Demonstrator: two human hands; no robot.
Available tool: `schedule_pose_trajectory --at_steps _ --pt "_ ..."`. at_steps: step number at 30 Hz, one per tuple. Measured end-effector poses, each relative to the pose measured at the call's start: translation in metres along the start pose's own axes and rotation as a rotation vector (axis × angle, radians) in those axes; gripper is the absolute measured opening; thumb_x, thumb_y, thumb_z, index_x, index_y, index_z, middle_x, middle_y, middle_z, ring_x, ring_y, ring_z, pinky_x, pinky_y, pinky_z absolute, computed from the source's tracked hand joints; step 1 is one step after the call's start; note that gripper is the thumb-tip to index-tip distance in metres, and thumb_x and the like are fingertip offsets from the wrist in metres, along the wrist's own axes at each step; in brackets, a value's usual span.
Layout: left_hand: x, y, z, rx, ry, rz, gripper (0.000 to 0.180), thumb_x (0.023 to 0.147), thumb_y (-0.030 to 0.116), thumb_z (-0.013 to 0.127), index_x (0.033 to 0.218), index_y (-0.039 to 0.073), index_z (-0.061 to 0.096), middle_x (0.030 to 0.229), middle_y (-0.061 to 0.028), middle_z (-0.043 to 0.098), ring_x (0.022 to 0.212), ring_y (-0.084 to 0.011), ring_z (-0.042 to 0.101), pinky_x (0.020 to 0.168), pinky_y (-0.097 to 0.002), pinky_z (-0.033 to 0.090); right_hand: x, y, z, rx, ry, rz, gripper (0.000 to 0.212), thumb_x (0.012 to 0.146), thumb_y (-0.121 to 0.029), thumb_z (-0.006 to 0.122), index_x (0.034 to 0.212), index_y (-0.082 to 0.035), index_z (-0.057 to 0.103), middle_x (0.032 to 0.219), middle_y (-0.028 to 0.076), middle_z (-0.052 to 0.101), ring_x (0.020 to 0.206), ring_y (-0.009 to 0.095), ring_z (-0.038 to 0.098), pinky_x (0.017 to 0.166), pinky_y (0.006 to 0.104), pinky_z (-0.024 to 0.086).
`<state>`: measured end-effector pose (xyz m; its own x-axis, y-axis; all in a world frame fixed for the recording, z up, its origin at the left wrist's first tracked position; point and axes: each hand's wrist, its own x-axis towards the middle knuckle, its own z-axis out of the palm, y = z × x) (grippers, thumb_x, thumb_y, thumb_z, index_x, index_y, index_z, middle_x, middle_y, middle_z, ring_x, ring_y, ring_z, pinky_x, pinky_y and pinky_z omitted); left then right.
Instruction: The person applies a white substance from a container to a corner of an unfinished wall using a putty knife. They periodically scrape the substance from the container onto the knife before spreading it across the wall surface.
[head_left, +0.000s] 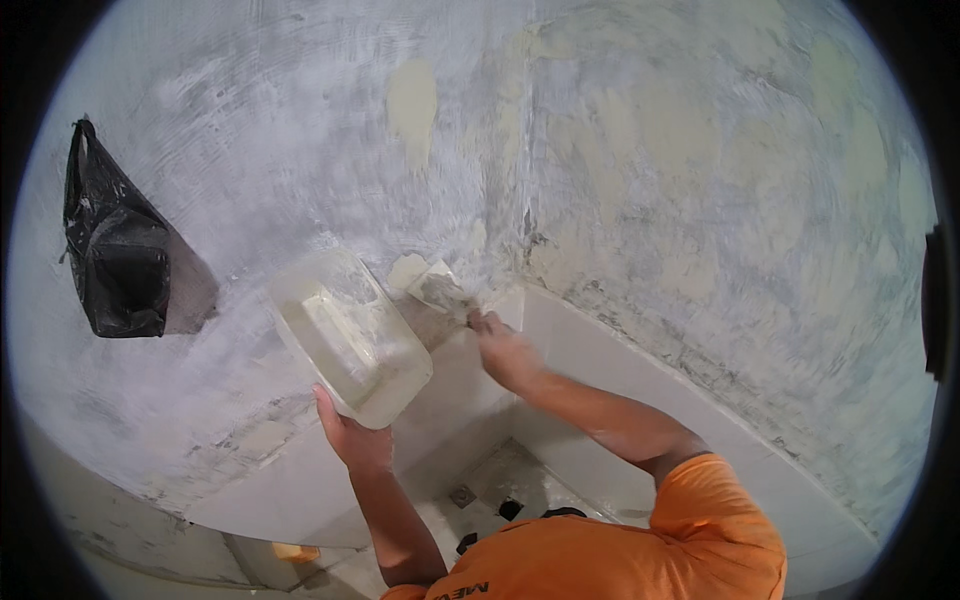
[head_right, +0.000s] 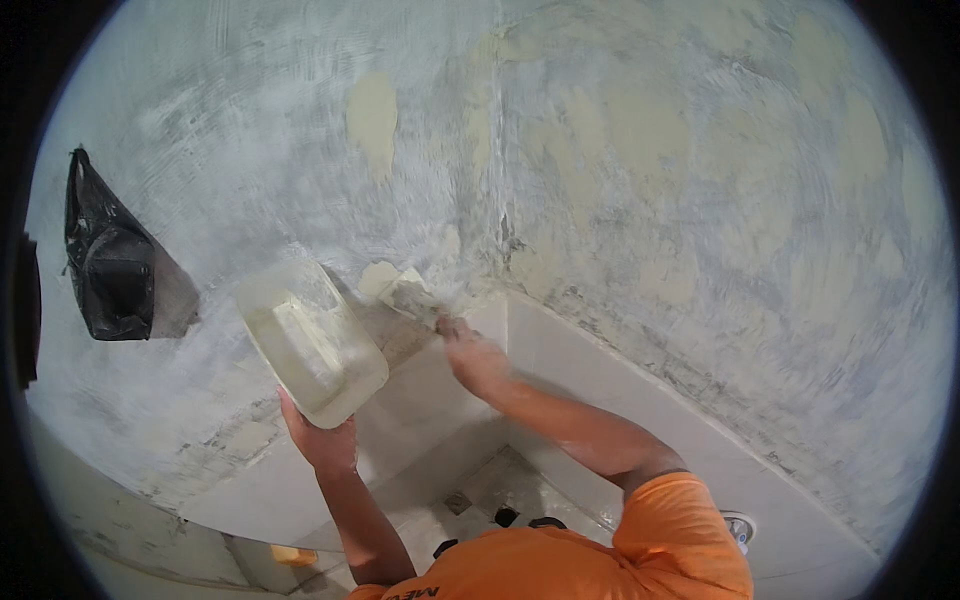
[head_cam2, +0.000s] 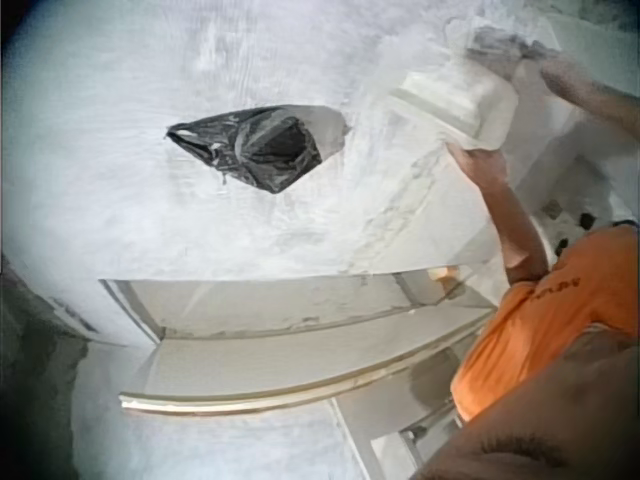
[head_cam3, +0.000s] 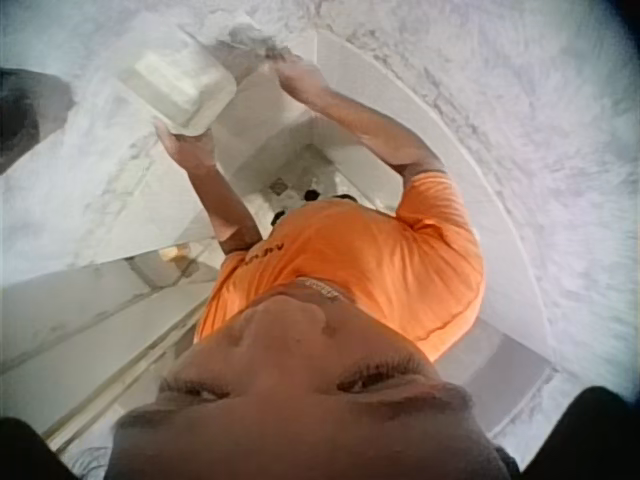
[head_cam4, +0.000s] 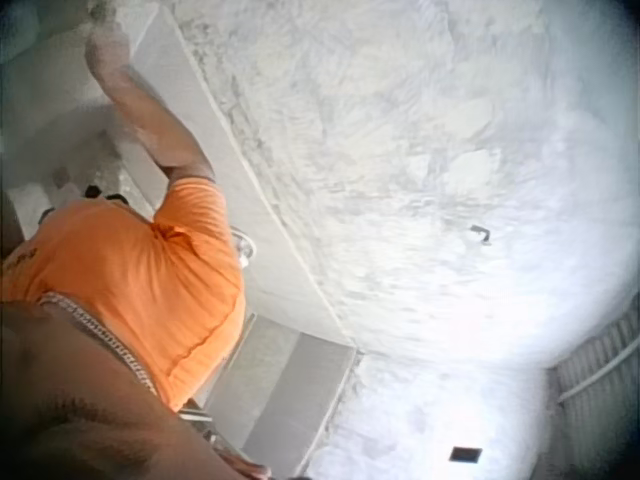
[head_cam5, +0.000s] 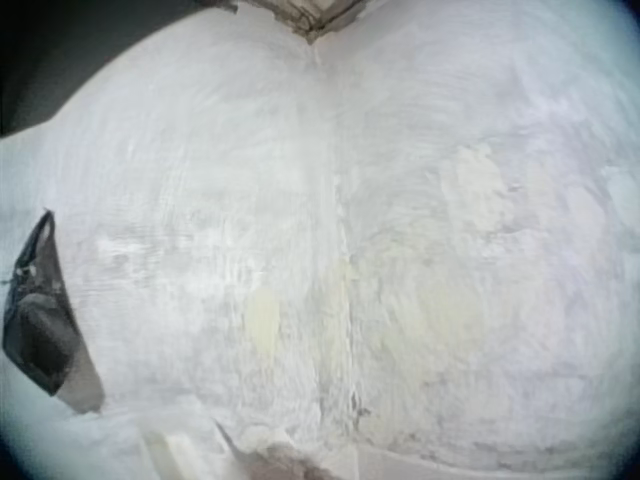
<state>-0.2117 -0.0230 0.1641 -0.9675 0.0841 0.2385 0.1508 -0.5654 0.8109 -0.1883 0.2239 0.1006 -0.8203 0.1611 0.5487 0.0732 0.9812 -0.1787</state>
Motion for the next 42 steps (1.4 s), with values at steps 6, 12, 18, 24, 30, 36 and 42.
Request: schedule_pose_trajectory --at_steps 6,12,18,24,30,36,42 --pt "0.01 -0.01 -0.024 -0.314 -0.112 -0.064 0.064 0.107 0.05 0.035 0.149 0.001 0.036 0.146 -0.0124 0.046 0.133 -0.0273 0.046 0.108 -0.0424 0.041 0.073 -0.002 -0.097 0.19 0.239 0.155 0.054 0.088 -0.009 0.053 0.139 0.007 0.043 0.117 0.027 0.06 0.113 0.044 0.057 0.1 0.0531 0.045" --pt "0.003 -0.004 -0.028 -0.385 -0.028 -0.135 0.055 0.107 0.045 0.036 0.147 0.007 0.042 0.146 -0.0076 0.048 0.131 -0.0271 0.05 0.104 -0.0472 0.046 0.192 -0.012 -0.151 0.073 0.468 0.071 0.058 0.09 -0.003 0.05 0.143 0.012 0.032 0.116 0.032 0.057 0.105 0.048 0.061 0.091 0.0525 0.05" --pt "0.003 -0.02 -0.038 -0.221 -0.077 -0.001 0.059 0.108 0.044 0.033 0.148 0.003 0.039 0.145 -0.0112 0.047 0.132 -0.0263 0.047 0.106 -0.0427 0.043 0.139 -0.04 -0.047 -0.013 0.075 0.25 0.06 0.092 -0.001 0.051 0.147 0.009 0.028 0.118 0.031 0.055 0.09 0.037 0.07 0.07 0.0402 0.06" --pt "0.005 -0.035 -0.03 -0.269 -0.162 -0.037 0.056 0.108 0.044 0.035 0.147 0.005 0.04 0.144 -0.0108 0.048 0.131 -0.0254 0.049 0.104 -0.0436 0.047 0.014 -0.017 0.037 -0.05 -0.229 0.312 0.063 0.092 -0.003 0.053 0.149 0.006 0.027 0.125 0.029 0.053 0.092 0.036 0.07 0.072 0.0407 0.06" --pt "0.002 -0.034 -0.018 -0.314 -0.139 -0.186 0.063 0.107 0.047 0.033 0.152 0.005 0.033 0.149 -0.0127 0.044 0.135 -0.0285 0.046 0.108 -0.0457 0.041 -0.004 0.016 0.023 0.132 -0.095 0.37 0.065 0.09 -0.005 0.054 0.149 0.004 0.028 0.122 0.03 0.056 0.093 0.041 0.068 0.079 0.0475 0.056" --pt "-0.002 -0.035 -0.041 -0.236 -0.121 -0.055 0.061 0.106 0.045 0.037 0.151 0.005 0.036 0.148 -0.013 0.046 0.133 -0.03 0.048 0.108 -0.0482 0.043 0.096 0.009 -0.036 0.26 0.267 0.289 0.059 0.09 -0.005 0.053 0.143 0.009 0.031 0.112 0.035 0.06 0.095 0.045 0.066 0.08 0.0495 0.053" --pt "-0.008 -0.017 -0.028 -0.312 0.153 -0.059 0.06 0.105 0.045 0.043 0.149 0.004 0.038 0.147 -0.0131 0.046 0.133 -0.0296 0.047 0.108 -0.0468 0.042 0.073 -0.019 0.057 0.194 0.101 0.299 0.057 0.089 -0.002 0.054 0.138 0.013 0.029 0.114 0.035 0.057 0.103 0.046 0.063 0.086 0.0494 0.053"
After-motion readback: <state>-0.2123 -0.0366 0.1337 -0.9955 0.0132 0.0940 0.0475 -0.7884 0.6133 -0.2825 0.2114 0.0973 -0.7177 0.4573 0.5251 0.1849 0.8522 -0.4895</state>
